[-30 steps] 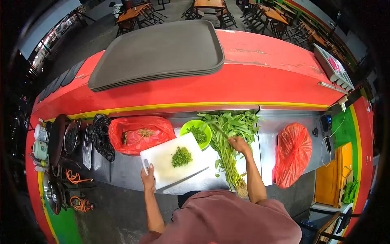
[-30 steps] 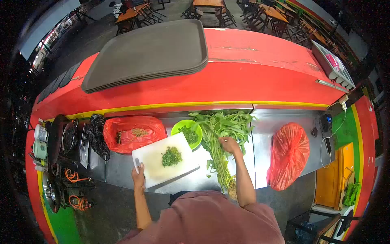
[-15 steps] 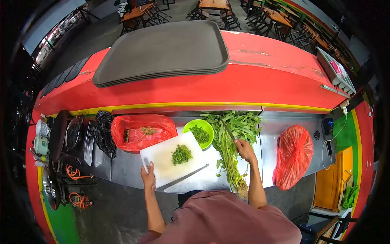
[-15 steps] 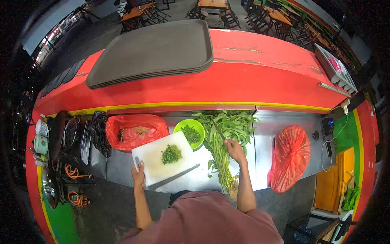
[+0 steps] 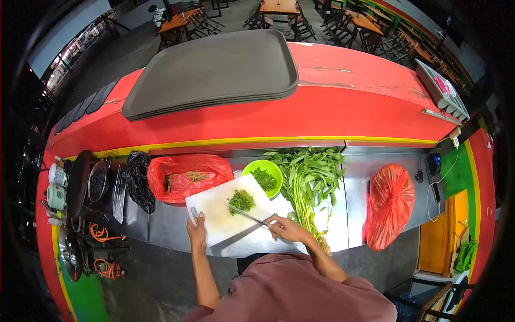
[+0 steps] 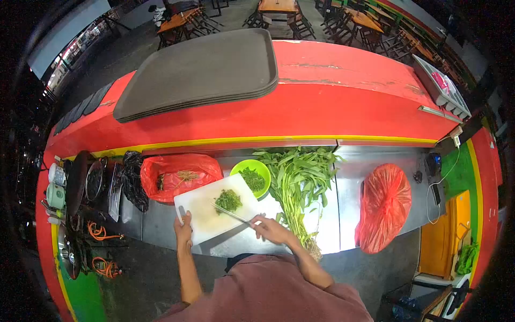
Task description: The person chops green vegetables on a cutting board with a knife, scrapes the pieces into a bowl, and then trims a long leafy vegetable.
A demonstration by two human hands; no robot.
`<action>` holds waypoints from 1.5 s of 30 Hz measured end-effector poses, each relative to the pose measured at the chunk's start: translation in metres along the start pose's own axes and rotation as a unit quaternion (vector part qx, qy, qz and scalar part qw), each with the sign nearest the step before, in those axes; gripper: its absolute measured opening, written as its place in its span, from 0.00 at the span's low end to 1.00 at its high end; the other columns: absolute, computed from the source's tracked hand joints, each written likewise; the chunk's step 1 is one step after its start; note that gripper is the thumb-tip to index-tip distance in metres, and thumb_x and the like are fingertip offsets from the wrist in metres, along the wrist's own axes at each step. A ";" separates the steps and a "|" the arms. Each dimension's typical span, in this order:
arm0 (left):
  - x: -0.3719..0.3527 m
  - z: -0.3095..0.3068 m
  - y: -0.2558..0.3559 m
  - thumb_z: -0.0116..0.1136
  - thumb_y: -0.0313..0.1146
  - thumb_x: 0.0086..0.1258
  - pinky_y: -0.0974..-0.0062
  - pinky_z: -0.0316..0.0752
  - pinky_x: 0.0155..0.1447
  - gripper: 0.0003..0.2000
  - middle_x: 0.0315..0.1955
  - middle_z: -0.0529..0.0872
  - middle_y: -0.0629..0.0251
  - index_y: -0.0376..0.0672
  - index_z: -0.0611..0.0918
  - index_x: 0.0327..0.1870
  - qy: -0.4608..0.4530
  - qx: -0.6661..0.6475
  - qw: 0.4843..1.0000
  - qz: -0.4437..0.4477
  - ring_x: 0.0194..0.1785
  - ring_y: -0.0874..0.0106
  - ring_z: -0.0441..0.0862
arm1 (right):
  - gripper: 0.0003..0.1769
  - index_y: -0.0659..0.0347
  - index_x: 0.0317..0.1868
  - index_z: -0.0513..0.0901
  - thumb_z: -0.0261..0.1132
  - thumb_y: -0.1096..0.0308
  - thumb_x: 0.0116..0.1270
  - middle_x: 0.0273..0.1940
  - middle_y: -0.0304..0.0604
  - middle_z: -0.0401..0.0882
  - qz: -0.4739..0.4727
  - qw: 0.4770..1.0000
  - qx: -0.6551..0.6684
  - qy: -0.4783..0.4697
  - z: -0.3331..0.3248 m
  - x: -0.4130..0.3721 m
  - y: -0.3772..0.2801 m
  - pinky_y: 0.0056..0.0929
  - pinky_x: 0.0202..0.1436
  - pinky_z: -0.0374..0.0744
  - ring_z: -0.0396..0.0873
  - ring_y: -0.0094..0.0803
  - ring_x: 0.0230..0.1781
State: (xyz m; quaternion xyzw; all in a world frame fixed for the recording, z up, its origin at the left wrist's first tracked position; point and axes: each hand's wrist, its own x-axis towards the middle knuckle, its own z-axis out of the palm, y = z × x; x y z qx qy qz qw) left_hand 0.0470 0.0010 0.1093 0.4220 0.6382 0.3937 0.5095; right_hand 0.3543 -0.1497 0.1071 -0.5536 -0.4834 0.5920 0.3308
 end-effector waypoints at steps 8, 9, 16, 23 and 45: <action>0.001 0.007 0.008 0.62 0.38 0.76 0.75 0.69 0.35 0.13 0.29 0.76 0.70 0.45 0.71 0.36 -0.001 0.024 1.000 -0.007 0.32 0.78 0.72 | 0.20 0.58 0.57 0.77 0.54 0.52 0.80 0.29 0.42 0.84 -0.005 0.998 -0.063 -0.028 0.016 0.013 -0.011 0.33 0.31 0.78 0.80 0.31 0.26; 0.002 0.008 0.007 0.62 0.38 0.76 0.75 0.69 0.35 0.13 0.29 0.76 0.70 0.45 0.71 0.36 -0.001 0.023 1.000 -0.006 0.32 0.78 0.72 | 0.19 0.58 0.57 0.77 0.54 0.52 0.80 0.29 0.42 0.84 -0.007 0.997 -0.066 -0.025 0.015 0.016 -0.009 0.33 0.31 0.79 0.81 0.31 0.26; 0.017 0.002 -0.019 0.63 0.37 0.76 0.75 0.70 0.37 0.12 0.31 0.76 0.69 0.45 0.71 0.37 -0.011 0.018 1.000 0.004 0.35 0.78 0.72 | 0.19 0.59 0.56 0.77 0.53 0.53 0.80 0.29 0.43 0.83 -0.021 0.997 -0.074 0.003 0.014 0.031 0.004 0.34 0.32 0.80 0.81 0.32 0.26; 0.002 0.008 0.002 0.62 0.35 0.76 0.77 0.71 0.37 0.12 0.32 0.76 0.69 0.46 0.70 0.36 -0.011 -0.011 1.000 0.001 0.35 0.78 0.73 | 0.19 0.60 0.51 0.79 0.55 0.52 0.79 0.27 0.43 0.84 -0.013 0.996 -0.084 0.038 0.009 0.037 -0.003 0.35 0.32 0.80 0.81 0.33 0.24; 0.011 0.011 -0.013 0.63 0.38 0.75 0.77 0.65 0.30 0.12 0.27 0.75 0.73 0.44 0.72 0.37 -0.017 -0.023 0.999 0.022 0.29 0.82 0.69 | 0.18 0.59 0.48 0.79 0.55 0.52 0.79 0.29 0.44 0.85 -0.013 0.993 -0.097 0.068 -0.009 0.050 0.017 0.35 0.33 0.80 0.82 0.33 0.25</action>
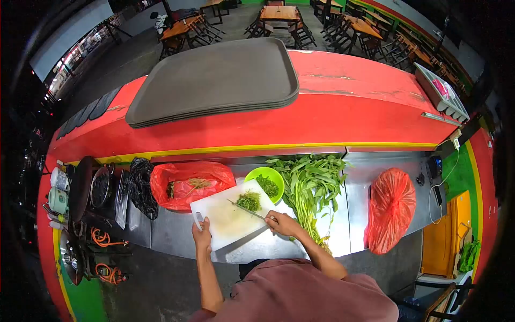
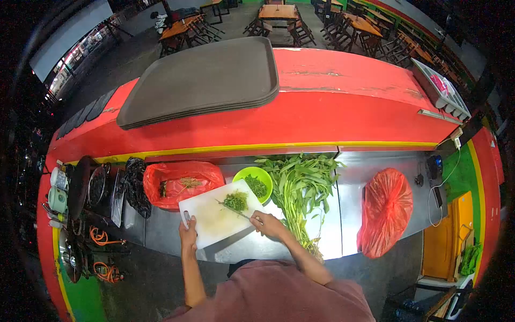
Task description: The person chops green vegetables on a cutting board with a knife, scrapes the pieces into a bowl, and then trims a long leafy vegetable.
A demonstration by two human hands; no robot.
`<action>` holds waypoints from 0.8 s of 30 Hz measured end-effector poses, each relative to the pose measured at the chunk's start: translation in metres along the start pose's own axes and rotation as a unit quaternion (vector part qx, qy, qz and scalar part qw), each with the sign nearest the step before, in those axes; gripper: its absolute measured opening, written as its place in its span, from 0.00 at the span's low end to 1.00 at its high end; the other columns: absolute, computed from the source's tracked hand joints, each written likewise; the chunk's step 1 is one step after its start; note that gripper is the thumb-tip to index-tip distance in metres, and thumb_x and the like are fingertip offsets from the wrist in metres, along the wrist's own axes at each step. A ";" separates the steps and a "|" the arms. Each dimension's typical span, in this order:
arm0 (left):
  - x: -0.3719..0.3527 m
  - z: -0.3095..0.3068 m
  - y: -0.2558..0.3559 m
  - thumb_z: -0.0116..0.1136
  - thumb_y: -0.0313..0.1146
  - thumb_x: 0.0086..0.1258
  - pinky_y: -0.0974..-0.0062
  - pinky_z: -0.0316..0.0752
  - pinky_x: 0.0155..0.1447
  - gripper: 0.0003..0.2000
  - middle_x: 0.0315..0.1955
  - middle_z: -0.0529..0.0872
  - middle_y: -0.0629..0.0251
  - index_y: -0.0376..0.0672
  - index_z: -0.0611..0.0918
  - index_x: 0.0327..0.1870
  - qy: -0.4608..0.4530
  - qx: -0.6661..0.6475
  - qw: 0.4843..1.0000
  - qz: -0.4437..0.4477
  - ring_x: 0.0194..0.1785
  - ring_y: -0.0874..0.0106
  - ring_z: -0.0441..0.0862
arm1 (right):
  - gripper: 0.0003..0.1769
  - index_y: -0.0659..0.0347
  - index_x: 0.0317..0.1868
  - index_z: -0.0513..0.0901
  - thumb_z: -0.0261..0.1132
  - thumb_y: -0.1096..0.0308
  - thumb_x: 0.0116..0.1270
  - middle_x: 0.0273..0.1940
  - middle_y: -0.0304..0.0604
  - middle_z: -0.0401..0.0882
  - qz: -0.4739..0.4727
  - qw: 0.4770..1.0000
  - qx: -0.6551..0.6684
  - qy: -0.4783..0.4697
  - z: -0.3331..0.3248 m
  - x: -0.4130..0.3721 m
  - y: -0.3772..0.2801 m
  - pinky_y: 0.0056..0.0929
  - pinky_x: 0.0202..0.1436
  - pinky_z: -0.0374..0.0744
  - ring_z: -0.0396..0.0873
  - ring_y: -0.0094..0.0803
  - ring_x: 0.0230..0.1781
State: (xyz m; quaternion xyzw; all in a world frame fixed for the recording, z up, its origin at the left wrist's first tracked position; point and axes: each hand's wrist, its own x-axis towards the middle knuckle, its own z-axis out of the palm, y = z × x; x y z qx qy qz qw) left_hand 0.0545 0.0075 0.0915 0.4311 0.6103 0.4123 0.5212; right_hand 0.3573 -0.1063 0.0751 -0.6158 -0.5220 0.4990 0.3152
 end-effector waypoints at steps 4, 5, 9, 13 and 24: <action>-0.005 -0.001 0.010 0.63 0.37 0.75 0.77 0.67 0.31 0.12 0.27 0.75 0.72 0.44 0.72 0.38 -0.003 0.010 1.000 -0.029 0.29 0.81 0.70 | 0.18 0.60 0.46 0.80 0.56 0.53 0.79 0.27 0.43 0.85 0.023 1.000 0.005 -0.003 -0.004 -0.003 -0.010 0.36 0.37 0.80 0.83 0.34 0.27; -0.005 -0.002 0.011 0.63 0.37 0.75 0.77 0.67 0.31 0.12 0.27 0.74 0.72 0.44 0.72 0.38 -0.006 0.034 0.999 -0.040 0.29 0.81 0.71 | 0.18 0.62 0.45 0.80 0.56 0.54 0.79 0.26 0.43 0.84 0.033 0.999 0.009 -0.001 -0.005 -0.004 -0.013 0.36 0.40 0.79 0.84 0.35 0.30; -0.002 0.000 0.002 0.62 0.37 0.75 0.78 0.65 0.28 0.12 0.26 0.74 0.73 0.44 0.71 0.37 0.017 0.028 0.999 -0.019 0.27 0.82 0.70 | 0.18 0.62 0.46 0.80 0.56 0.54 0.79 0.26 0.43 0.85 0.033 0.999 0.005 -0.001 -0.006 -0.001 -0.011 0.36 0.40 0.79 0.84 0.35 0.30; -0.004 0.001 0.007 0.62 0.37 0.76 0.78 0.64 0.27 0.12 0.26 0.74 0.73 0.45 0.71 0.37 -0.004 0.003 1.000 -0.014 0.26 0.82 0.68 | 0.17 0.60 0.47 0.80 0.56 0.54 0.79 0.26 0.43 0.85 0.017 1.000 0.007 0.011 -0.005 0.001 -0.005 0.35 0.37 0.80 0.84 0.34 0.27; -0.015 0.004 0.028 0.62 0.40 0.75 0.78 0.65 0.30 0.13 0.27 0.74 0.72 0.45 0.72 0.36 0.001 0.082 0.996 -0.044 0.28 0.81 0.69 | 0.16 0.60 0.46 0.80 0.57 0.54 0.78 0.30 0.49 0.87 0.011 0.999 0.007 0.037 -0.009 0.008 0.007 0.35 0.39 0.82 0.88 0.35 0.30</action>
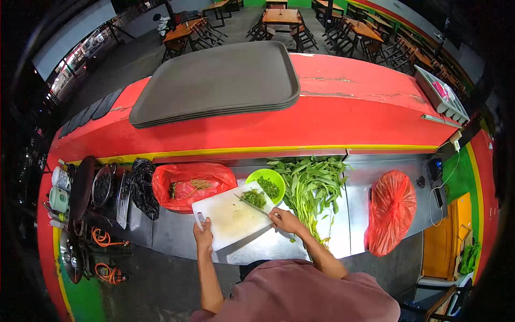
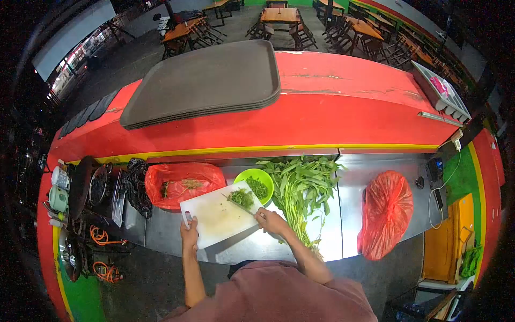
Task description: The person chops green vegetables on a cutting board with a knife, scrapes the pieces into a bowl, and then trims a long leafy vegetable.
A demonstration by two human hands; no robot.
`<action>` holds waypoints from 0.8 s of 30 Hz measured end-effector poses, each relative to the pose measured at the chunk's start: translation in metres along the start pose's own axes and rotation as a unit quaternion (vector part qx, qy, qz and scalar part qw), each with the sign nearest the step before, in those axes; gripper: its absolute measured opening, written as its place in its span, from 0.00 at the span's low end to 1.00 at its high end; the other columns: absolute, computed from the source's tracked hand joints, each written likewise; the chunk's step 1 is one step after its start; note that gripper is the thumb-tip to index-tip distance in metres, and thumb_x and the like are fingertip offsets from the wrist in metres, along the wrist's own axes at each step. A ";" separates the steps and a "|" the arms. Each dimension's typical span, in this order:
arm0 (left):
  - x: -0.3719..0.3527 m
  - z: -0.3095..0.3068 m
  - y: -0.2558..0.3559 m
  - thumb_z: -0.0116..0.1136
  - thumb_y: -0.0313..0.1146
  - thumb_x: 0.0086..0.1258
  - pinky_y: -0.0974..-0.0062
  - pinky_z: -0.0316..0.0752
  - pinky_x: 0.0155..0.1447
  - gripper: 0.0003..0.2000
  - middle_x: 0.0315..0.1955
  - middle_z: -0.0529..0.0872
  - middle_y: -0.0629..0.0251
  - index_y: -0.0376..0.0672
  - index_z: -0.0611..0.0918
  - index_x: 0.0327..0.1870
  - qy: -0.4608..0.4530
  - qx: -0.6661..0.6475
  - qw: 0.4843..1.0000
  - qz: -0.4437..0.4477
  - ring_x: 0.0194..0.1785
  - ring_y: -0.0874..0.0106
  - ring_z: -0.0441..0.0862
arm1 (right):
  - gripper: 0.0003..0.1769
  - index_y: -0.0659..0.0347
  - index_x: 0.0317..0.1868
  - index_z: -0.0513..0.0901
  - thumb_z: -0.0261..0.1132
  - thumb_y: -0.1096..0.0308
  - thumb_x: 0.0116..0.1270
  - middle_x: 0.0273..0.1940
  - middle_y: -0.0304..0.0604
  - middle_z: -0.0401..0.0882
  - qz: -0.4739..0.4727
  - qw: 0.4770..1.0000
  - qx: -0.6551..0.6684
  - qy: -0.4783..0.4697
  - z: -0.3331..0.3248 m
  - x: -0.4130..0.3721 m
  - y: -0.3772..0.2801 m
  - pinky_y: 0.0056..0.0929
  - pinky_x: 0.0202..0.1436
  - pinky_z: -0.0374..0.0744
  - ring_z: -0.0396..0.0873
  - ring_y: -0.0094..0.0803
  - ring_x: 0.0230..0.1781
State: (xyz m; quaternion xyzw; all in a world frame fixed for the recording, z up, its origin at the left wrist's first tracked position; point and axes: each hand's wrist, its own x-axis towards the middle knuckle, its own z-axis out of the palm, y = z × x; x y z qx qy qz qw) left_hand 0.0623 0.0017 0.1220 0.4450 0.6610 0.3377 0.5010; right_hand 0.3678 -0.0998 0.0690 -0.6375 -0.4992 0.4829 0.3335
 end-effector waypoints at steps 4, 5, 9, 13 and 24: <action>0.010 0.000 -0.014 0.62 0.39 0.75 0.77 0.66 0.31 0.13 0.27 0.74 0.72 0.44 0.72 0.36 -0.002 -0.059 0.998 0.018 0.29 0.81 0.69 | 0.16 0.60 0.46 0.80 0.57 0.55 0.78 0.30 0.50 0.87 -0.003 1.000 -0.009 0.012 -0.002 0.002 -0.001 0.35 0.39 0.83 0.88 0.35 0.31; 0.011 0.000 -0.016 0.62 0.39 0.75 0.77 0.66 0.32 0.13 0.27 0.74 0.72 0.44 0.72 0.36 -0.003 -0.064 0.998 0.025 0.29 0.81 0.69 | 0.16 0.61 0.46 0.80 0.57 0.55 0.78 0.29 0.50 0.87 0.001 1.000 -0.006 0.011 -0.002 0.002 -0.002 0.35 0.39 0.83 0.89 0.36 0.31; 0.017 0.002 -0.028 0.62 0.38 0.75 0.77 0.66 0.31 0.12 0.27 0.75 0.72 0.44 0.72 0.37 -0.003 -0.099 0.994 0.044 0.29 0.81 0.69 | 0.16 0.62 0.45 0.80 0.56 0.57 0.79 0.26 0.42 0.85 0.013 1.000 0.016 0.008 -0.004 0.001 -0.003 0.32 0.39 0.79 0.83 0.31 0.29; 0.017 0.001 -0.028 0.62 0.37 0.75 0.77 0.66 0.31 0.12 0.28 0.75 0.72 0.44 0.72 0.36 -0.003 -0.090 0.995 0.034 0.29 0.81 0.69 | 0.17 0.62 0.46 0.80 0.56 0.55 0.78 0.27 0.45 0.86 0.003 1.000 0.008 0.011 -0.004 0.004 0.003 0.33 0.38 0.81 0.86 0.33 0.29; 0.015 0.000 -0.027 0.64 0.39 0.75 0.80 0.61 0.27 0.13 0.26 0.73 0.74 0.45 0.71 0.37 0.002 -0.066 0.997 0.038 0.26 0.84 0.67 | 0.17 0.59 0.48 0.80 0.56 0.53 0.77 0.29 0.53 0.86 -0.013 0.998 -0.051 0.044 0.000 0.020 0.026 0.42 0.41 0.81 0.86 0.46 0.31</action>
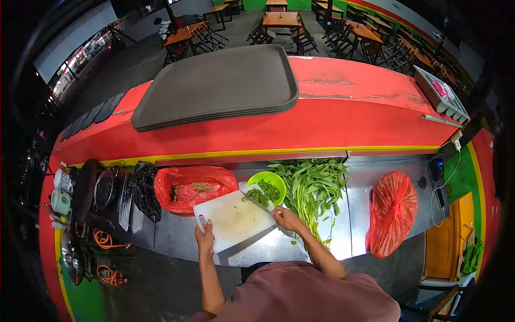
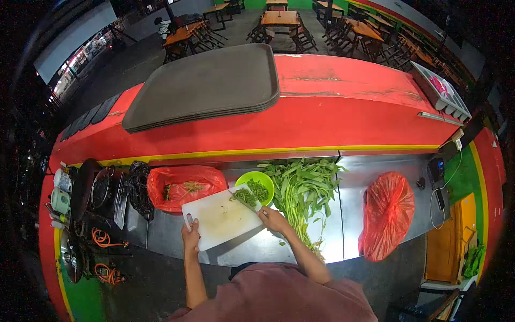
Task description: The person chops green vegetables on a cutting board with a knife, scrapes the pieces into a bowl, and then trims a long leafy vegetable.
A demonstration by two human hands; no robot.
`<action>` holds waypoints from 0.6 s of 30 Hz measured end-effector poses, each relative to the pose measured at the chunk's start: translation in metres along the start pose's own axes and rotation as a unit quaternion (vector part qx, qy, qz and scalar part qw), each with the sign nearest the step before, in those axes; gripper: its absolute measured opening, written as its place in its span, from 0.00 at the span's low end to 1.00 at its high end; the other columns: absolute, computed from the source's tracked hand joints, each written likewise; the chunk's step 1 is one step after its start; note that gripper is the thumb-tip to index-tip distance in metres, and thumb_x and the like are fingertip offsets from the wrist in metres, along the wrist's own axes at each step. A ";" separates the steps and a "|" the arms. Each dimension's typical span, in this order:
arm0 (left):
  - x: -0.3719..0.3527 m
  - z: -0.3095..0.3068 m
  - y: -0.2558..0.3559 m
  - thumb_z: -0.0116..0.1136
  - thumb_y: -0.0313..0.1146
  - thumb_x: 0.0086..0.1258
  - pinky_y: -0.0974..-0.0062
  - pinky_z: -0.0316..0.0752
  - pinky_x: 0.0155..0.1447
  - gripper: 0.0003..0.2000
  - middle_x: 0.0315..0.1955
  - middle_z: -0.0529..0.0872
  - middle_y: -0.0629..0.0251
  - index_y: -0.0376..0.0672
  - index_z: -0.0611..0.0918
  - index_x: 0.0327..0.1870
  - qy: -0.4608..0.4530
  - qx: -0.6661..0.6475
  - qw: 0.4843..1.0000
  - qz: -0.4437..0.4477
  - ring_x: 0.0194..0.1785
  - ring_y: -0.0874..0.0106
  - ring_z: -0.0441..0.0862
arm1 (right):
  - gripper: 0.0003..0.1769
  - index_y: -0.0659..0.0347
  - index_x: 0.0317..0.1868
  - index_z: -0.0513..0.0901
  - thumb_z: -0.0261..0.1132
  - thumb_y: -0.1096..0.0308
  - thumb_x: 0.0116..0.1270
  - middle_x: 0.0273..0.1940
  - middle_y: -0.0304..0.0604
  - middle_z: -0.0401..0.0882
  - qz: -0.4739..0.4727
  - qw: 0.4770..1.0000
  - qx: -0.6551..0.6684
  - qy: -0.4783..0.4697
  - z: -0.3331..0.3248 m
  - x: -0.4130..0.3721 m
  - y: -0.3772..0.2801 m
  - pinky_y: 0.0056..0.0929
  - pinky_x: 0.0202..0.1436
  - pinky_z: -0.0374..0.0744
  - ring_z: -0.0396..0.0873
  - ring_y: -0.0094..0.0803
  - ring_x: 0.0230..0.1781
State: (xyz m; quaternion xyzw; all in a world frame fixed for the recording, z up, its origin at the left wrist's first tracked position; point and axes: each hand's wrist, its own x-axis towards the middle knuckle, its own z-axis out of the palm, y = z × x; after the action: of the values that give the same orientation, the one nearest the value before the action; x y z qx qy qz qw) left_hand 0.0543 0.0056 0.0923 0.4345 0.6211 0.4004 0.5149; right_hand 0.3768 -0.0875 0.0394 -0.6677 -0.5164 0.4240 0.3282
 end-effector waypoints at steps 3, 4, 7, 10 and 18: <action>-0.001 0.000 0.001 0.64 0.37 0.74 0.80 0.60 0.27 0.12 0.27 0.73 0.75 0.46 0.71 0.38 -0.013 -0.023 1.000 -0.009 0.25 0.84 0.65 | 0.17 0.62 0.43 0.79 0.57 0.55 0.78 0.24 0.43 0.80 0.014 1.000 0.026 0.008 -0.001 0.000 -0.003 0.37 0.35 0.77 0.79 0.33 0.25; -0.003 0.001 0.005 0.64 0.37 0.74 0.80 0.60 0.27 0.12 0.27 0.73 0.75 0.46 0.71 0.38 -0.013 -0.022 1.000 -0.007 0.25 0.84 0.65 | 0.17 0.62 0.43 0.79 0.57 0.55 0.78 0.24 0.43 0.80 -0.001 1.000 0.016 0.021 0.000 0.000 0.000 0.37 0.35 0.77 0.79 0.33 0.25; 0.000 0.000 0.000 0.63 0.36 0.75 0.79 0.63 0.29 0.12 0.29 0.74 0.72 0.45 0.70 0.39 -0.005 -0.017 1.000 0.004 0.27 0.82 0.68 | 0.18 0.62 0.43 0.79 0.57 0.54 0.78 0.24 0.44 0.80 0.004 0.999 0.013 0.029 -0.001 0.005 0.006 0.36 0.35 0.77 0.79 0.33 0.25; 0.003 -0.002 -0.004 0.63 0.36 0.75 0.78 0.64 0.30 0.13 0.29 0.74 0.71 0.44 0.70 0.39 -0.016 -0.022 1.000 -0.007 0.28 0.81 0.68 | 0.18 0.62 0.44 0.80 0.57 0.54 0.78 0.25 0.44 0.80 0.032 0.999 0.012 0.019 -0.001 0.009 0.013 0.36 0.36 0.78 0.80 0.33 0.26; 0.001 0.001 -0.002 0.64 0.38 0.75 0.78 0.60 0.23 0.13 0.22 0.73 0.74 0.45 0.72 0.34 0.010 0.000 1.000 -0.004 0.21 0.83 0.65 | 0.18 0.62 0.44 0.80 0.58 0.54 0.77 0.25 0.45 0.80 0.022 0.998 -0.012 0.049 -0.003 0.011 0.011 0.35 0.35 0.78 0.80 0.32 0.26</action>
State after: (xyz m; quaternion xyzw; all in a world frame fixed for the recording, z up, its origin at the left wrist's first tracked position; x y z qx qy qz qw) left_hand 0.0552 0.0064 0.0896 0.4274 0.6281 0.4028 0.5104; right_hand 0.3856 -0.0801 0.0284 -0.7028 -0.4900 0.3914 0.3359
